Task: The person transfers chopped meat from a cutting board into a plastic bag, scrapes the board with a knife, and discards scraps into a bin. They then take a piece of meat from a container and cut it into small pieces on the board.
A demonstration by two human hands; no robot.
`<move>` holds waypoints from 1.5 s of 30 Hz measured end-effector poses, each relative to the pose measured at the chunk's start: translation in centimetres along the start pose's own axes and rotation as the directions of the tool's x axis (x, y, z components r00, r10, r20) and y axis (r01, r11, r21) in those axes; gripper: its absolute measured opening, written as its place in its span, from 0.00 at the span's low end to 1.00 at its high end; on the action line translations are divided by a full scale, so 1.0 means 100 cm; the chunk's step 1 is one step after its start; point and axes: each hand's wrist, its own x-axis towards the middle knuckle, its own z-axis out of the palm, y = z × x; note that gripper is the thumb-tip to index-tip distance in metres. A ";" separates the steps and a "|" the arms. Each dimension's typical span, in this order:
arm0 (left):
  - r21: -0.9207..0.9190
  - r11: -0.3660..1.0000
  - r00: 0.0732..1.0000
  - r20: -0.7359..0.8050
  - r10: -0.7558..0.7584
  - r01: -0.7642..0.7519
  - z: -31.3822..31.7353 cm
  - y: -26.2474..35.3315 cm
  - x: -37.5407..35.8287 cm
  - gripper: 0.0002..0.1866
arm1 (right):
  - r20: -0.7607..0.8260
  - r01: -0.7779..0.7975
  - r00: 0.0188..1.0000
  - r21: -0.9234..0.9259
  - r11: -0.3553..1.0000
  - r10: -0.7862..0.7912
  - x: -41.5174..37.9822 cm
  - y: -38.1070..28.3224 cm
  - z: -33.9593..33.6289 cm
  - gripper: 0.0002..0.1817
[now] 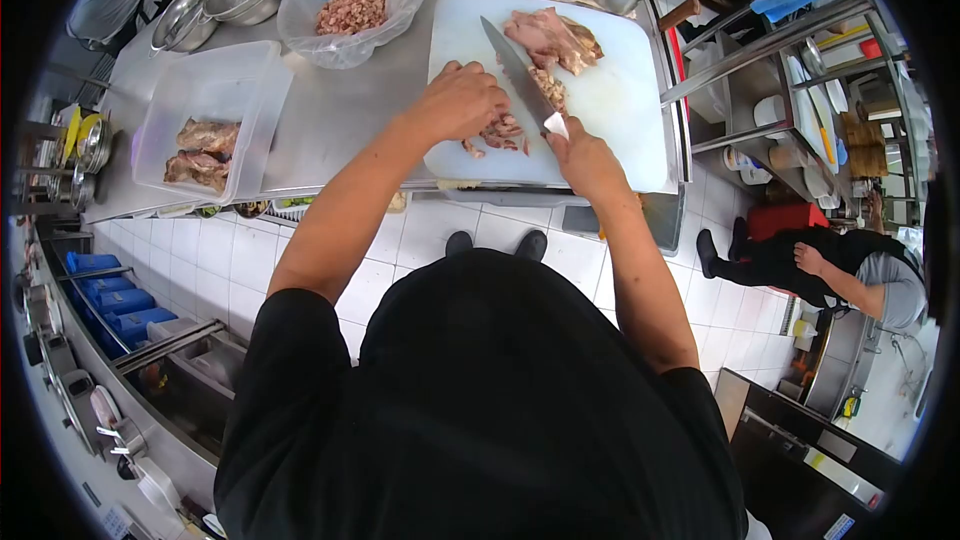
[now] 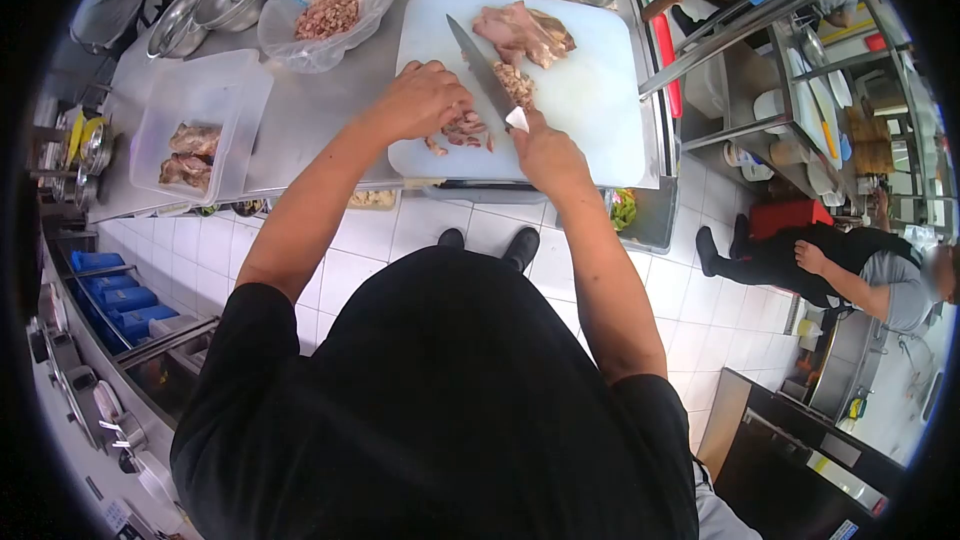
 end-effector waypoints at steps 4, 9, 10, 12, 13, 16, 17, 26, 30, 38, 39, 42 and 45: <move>-0.048 0.998 0.991 0.133 -0.032 0.039 -0.013 -0.002 0.008 0.08 | -0.013 0.006 1.000 -0.025 1.000 -0.007 -0.001 -0.001 -0.002 0.26; -0.012 1.000 0.979 0.203 -0.018 0.021 -0.022 -0.003 0.008 0.07 | 0.195 -0.055 0.980 0.032 0.998 0.047 0.003 -0.002 -0.025 0.29; -0.001 1.000 0.982 0.190 -0.008 0.008 -0.020 -0.005 0.008 0.06 | 0.215 -0.068 0.975 0.034 0.997 0.059 0.002 -0.001 -0.031 0.29; 0.013 1.000 0.982 0.189 0.012 -0.015 -0.020 -0.007 0.011 0.06 | 0.256 -0.091 0.963 0.036 0.995 0.079 0.001 0.000 -0.039 0.28; 0.014 1.000 0.979 0.203 0.023 -0.026 -0.021 -0.007 0.013 0.06 | 0.261 -0.108 0.961 0.047 0.993 0.092 0.001 -0.001 -0.040 0.28; 0.049 0.998 1.000 0.009 0.026 -0.027 -0.017 -0.009 0.016 0.07 | 0.270 -0.147 0.955 0.072 0.986 0.123 -0.001 -0.004 -0.045 0.28; 0.064 0.998 0.995 -0.095 0.027 -0.021 -0.013 -0.009 0.017 0.07 | 0.269 -0.151 0.955 0.076 0.986 0.126 -0.002 -0.005 -0.046 0.27; -0.082 0.993 0.955 -0.293 0.056 -0.083 0.034 -0.017 0.010 0.11 | 0.171 -0.091 0.981 -0.020 0.996 0.093 -0.006 0.003 -0.028 0.24; -0.195 0.981 0.945 -0.324 -0.047 -0.018 0.023 -0.012 0.000 0.10 | 0.054 0.018 0.999 -0.191 0.981 -0.008 -0.006 0.003 -0.024 0.22; -0.268 0.962 0.916 -0.396 -0.068 -0.045 0.033 -0.007 0.003 0.06 | 0.079 0.042 0.997 -0.220 0.975 -0.025 -0.027 -0.013 -0.033 0.18; -0.271 0.961 0.915 -0.398 -0.064 -0.051 0.036 -0.007 0.004 0.06 | 0.082 0.032 0.997 -0.222 0.975 -0.014 -0.028 -0.014 -0.033 0.18; -0.281 0.957 0.917 -0.396 -0.045 -0.074 0.042 -0.007 0.007 0.06 | 0.081 0.033 0.997 -0.203 0.979 -0.017 -0.026 -0.009 -0.026 0.18; -0.294 0.953 0.932 -0.360 -0.042 -0.071 0.041 -0.013 0.005 0.05 | 0.084 0.018 0.996 -0.172 0.985 -0.003 -0.024 -0.007 -0.023 0.19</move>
